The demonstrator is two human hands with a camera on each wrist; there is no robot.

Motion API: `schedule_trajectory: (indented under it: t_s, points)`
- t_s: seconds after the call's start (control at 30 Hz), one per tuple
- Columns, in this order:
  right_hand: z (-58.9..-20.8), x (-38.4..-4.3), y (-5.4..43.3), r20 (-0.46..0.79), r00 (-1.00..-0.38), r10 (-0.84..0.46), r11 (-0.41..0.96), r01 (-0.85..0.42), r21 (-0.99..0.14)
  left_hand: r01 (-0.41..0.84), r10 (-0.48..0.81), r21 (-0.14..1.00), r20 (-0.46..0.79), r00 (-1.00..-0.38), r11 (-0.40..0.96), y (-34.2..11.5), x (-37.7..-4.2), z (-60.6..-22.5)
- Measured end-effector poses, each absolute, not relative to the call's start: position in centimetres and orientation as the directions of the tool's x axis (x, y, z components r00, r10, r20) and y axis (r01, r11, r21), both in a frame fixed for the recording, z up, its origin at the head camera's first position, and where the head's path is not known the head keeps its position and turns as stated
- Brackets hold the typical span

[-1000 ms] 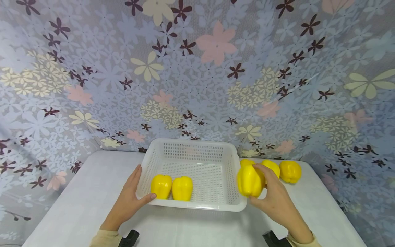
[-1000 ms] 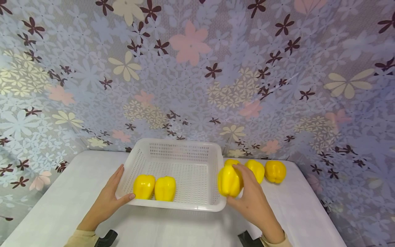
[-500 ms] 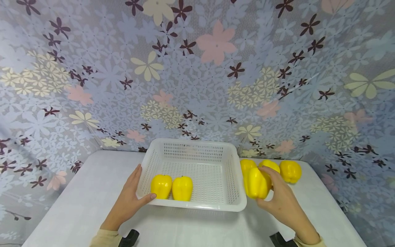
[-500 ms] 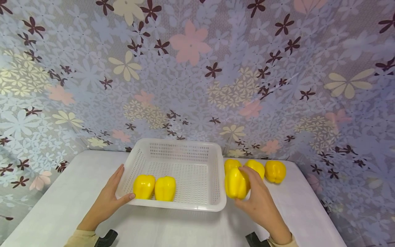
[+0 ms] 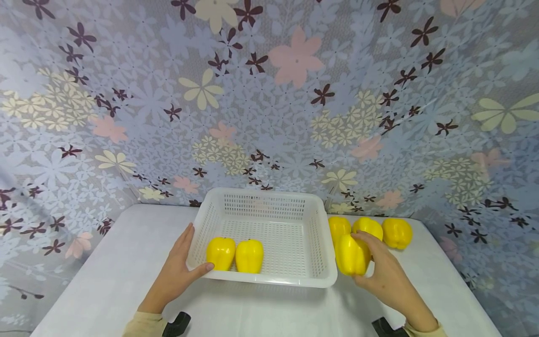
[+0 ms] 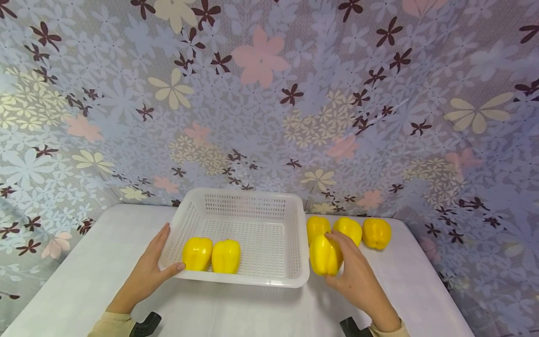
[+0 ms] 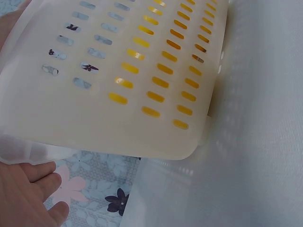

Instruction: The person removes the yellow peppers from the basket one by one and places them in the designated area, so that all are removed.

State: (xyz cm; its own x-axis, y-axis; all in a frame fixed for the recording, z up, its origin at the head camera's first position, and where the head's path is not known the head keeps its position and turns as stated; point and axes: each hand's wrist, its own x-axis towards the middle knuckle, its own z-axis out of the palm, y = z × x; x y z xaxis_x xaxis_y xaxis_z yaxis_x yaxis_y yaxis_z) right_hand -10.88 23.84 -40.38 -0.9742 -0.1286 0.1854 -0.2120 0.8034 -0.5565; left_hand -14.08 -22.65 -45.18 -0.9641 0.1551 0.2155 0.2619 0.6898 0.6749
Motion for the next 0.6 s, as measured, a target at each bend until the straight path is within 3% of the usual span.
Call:
schedule_trajectory:
  t_s: [0.6]
  points:
    - [-43.5,-11.7,25.1,0.165,-0.963,-0.213,0.764,-0.270,-0.587,0.257,0.149,0.679,0.215,-0.965,0.688,-22.7,-14.0,-45.4]
